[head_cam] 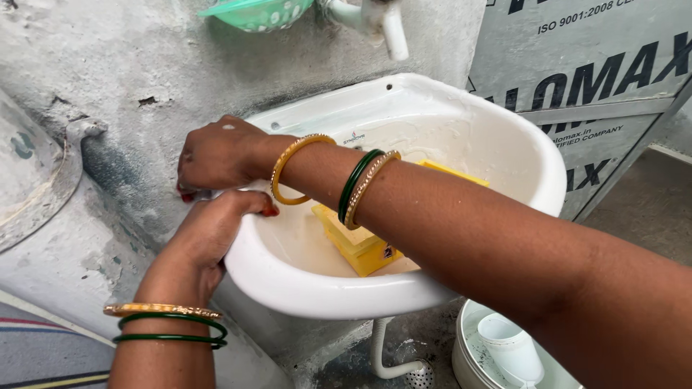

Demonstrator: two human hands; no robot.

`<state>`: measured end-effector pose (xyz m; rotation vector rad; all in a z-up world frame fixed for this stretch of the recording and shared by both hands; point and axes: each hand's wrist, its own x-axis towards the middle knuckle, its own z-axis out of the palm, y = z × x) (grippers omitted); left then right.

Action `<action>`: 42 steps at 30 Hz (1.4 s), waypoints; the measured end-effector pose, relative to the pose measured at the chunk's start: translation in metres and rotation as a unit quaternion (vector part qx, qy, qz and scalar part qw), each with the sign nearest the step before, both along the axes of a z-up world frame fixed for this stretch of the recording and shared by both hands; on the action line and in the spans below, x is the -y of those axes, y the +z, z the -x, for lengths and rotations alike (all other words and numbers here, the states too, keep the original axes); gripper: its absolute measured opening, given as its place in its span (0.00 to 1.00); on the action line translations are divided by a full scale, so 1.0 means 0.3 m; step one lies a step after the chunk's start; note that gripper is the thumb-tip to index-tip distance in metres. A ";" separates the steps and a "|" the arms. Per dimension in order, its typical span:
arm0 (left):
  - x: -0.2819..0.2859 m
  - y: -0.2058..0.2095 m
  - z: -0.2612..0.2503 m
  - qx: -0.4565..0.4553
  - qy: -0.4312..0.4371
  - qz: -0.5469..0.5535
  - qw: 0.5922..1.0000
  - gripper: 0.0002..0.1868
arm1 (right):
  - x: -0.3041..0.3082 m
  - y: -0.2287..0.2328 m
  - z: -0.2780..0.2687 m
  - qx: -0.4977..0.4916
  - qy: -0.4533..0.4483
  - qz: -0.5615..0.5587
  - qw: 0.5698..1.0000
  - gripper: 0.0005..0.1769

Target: The person cleans a small ceramic washbasin using a wet cloth and soapy water, wiping the basin, the faucet, and the soap dish, and then rinsing the basin and their hands.

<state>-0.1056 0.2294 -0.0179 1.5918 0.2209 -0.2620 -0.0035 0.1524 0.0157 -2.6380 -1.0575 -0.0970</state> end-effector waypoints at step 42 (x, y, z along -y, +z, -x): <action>0.101 0.098 -0.005 0.063 0.027 -0.498 0.864 0.30 | 0.242 -0.078 -0.002 0.145 0.121 -0.042 0.981 0.28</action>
